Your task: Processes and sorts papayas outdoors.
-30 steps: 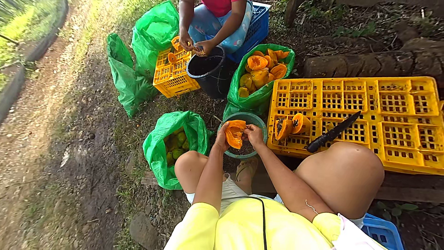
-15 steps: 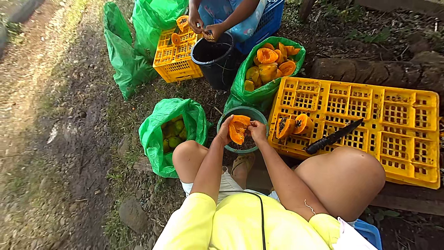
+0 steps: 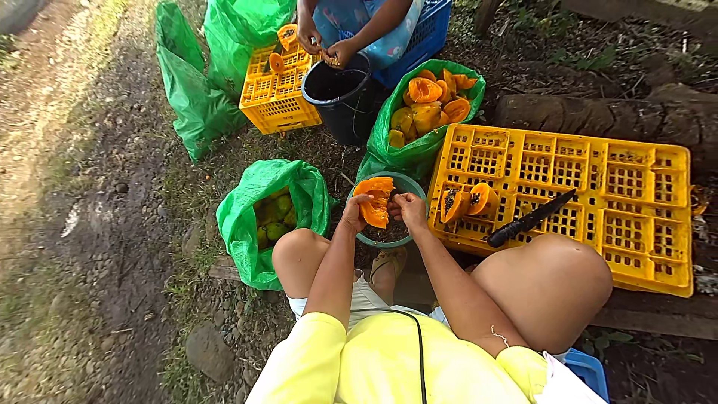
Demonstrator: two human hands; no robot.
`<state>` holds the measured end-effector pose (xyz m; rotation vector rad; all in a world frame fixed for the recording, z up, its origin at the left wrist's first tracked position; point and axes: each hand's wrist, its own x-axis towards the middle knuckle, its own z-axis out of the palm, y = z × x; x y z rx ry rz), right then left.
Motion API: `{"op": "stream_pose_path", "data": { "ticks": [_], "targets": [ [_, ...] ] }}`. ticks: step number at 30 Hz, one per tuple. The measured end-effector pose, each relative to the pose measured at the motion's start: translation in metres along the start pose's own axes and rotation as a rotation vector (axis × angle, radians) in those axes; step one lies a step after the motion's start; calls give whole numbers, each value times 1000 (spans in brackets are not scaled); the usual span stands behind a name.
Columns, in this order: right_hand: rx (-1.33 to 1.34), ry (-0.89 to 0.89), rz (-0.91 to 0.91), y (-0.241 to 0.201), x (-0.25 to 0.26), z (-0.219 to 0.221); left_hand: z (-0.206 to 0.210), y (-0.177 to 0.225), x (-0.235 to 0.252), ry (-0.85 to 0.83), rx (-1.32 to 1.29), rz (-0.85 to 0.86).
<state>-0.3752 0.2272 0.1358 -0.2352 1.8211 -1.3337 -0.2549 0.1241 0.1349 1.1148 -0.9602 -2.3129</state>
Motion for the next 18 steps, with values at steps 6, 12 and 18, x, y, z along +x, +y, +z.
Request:
{"op": "stream_pose_path", "data": {
  "ticks": [6,12,18],
  "targets": [
    [-166,69,-241,-5,-10,1,2,2,-9,-24,-41,78],
    [-343,76,-569,-14,-41,7,-3,-1,-9,-111,-58,117],
    [-510,22,-681,-11,-41,17,-3,-1,-9,-213,-36,120]
  ]
}}
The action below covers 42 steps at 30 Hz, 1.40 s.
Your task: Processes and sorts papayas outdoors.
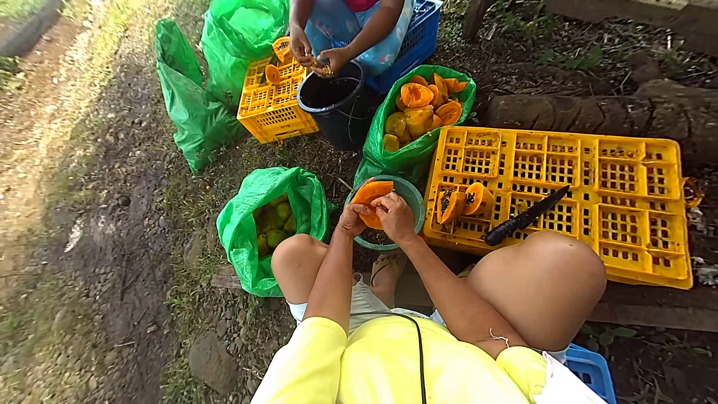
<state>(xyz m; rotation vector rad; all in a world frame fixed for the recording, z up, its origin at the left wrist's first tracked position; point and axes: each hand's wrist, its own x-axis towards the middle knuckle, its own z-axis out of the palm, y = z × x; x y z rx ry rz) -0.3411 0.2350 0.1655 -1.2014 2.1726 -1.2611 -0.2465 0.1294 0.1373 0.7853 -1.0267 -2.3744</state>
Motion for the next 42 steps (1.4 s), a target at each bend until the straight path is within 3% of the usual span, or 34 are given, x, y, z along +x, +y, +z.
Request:
{"op": "stream_pose_path", "data": {
  "ticks": [7,10,15,18,20,30,37,42],
  "targets": [
    [-132,-85,-23,7,2,3,-4,-3,3,-78,8,6],
    [-192,-71,32,7,1,0,-3,-3,2,-29,-10,-11],
    [-64,62,211,14,1,-3,0,-1,2,95,-41,20],
    [40,-140,453,20,6,-8,1,1,2,115,-75,49],
    [58,-204,514,26,8,-6,0,1,3,113,-87,50],
    [353,-74,536,21,8,-8,3,4,3,163,-74,11],
    [51,-82,327,12,3,0,2,-2,4,137,22,-39],
    [-111,-134,334,13,3,5,4,-4,3,37,100,-96]
  ]
}}
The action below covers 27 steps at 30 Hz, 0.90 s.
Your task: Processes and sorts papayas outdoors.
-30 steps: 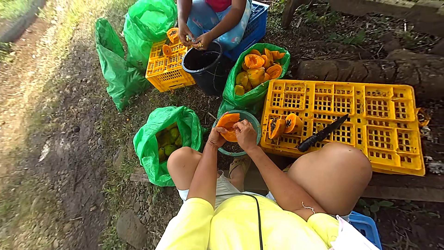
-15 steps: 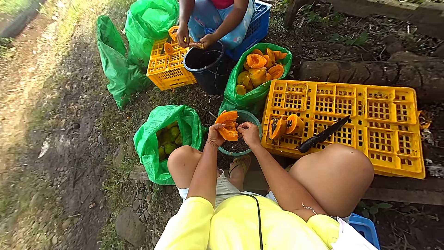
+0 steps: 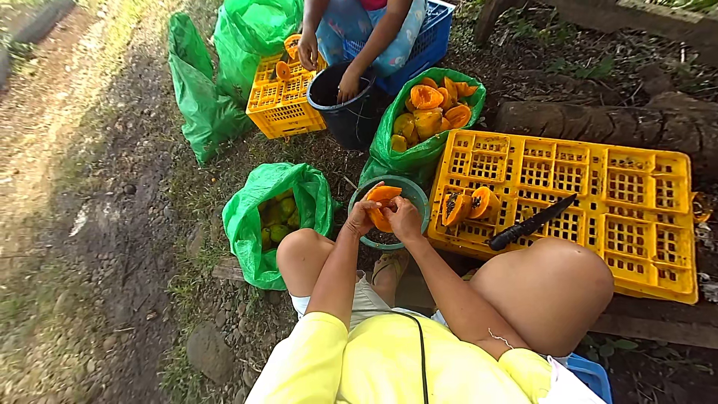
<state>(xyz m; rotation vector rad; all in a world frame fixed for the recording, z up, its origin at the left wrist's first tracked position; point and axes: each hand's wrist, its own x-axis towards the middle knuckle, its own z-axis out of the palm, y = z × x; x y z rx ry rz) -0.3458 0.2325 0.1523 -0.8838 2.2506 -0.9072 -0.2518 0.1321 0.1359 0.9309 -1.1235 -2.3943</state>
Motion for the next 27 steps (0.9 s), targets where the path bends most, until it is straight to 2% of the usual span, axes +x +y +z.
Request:
{"op": "stream_pose_path", "data": {
  "ticks": [6,17,20,23,25,27],
  "targets": [
    [-72,-3,30,-2,-1,-2,-3,-3,3,-85,13,-11],
    [-62,13,23,-1,1,-2,-2,-2,5,-74,-1,-31],
    [-14,52,-16,0,0,-2,-1,-1,5,-25,-4,2],
    [68,148,-65,3,-2,-4,-2,0,5,101,-53,48],
    [109,180,-60,5,-2,-7,-3,1,6,196,-105,73],
    [131,169,-28,7,2,-9,-5,2,6,212,-145,97]
  ]
}}
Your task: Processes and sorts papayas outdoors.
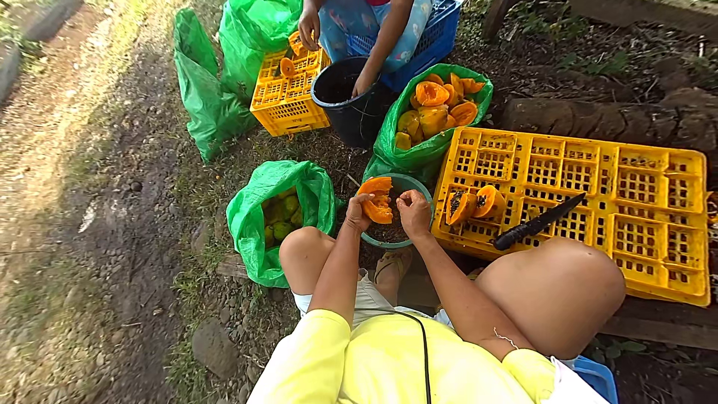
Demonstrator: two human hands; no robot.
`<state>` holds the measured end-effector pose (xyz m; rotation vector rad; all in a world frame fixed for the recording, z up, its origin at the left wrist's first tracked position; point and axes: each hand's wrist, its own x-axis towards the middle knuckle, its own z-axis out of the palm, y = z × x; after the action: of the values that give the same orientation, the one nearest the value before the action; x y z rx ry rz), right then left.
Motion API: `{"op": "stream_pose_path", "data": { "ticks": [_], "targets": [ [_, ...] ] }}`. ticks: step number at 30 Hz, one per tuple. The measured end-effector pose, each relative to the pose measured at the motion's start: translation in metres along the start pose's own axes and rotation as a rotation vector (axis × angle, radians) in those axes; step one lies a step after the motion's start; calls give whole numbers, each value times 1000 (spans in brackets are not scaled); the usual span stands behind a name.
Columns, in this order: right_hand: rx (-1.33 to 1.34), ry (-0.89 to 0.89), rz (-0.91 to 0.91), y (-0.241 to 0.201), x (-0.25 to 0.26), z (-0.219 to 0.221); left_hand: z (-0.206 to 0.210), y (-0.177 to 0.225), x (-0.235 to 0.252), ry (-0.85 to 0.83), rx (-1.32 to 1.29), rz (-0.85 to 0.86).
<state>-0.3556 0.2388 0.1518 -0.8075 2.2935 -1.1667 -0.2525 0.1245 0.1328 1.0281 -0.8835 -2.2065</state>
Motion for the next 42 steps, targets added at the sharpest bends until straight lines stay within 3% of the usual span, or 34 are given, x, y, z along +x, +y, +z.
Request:
{"op": "stream_pose_path", "data": {
  "ticks": [6,9,12,15,19,23,29,33,37,42],
  "targets": [
    [105,-264,267,19,16,8,1,1,0,36,-9,-3],
    [264,-257,250,14,12,6,2,-1,3,30,3,-3],
    [213,-223,96,3,1,0,0,-6,8,11,19,-10],
    [137,-59,-34,4,-9,5,3,-8,12,80,45,-29],
    [45,-95,150,23,-4,10,11,-8,12,248,47,-108],
    [-20,-264,343,43,7,10,43,8,14,220,12,-218],
    [-15,-354,350,42,7,5,131,39,57,-27,-124,-228],
    [-21,-425,336,45,6,-1,186,56,102,-56,-218,-167],
    [-19,-505,352,60,7,2,191,42,140,66,-103,-91],
    [26,-509,462,79,13,-5,174,-6,123,61,211,-92]
  ]
}}
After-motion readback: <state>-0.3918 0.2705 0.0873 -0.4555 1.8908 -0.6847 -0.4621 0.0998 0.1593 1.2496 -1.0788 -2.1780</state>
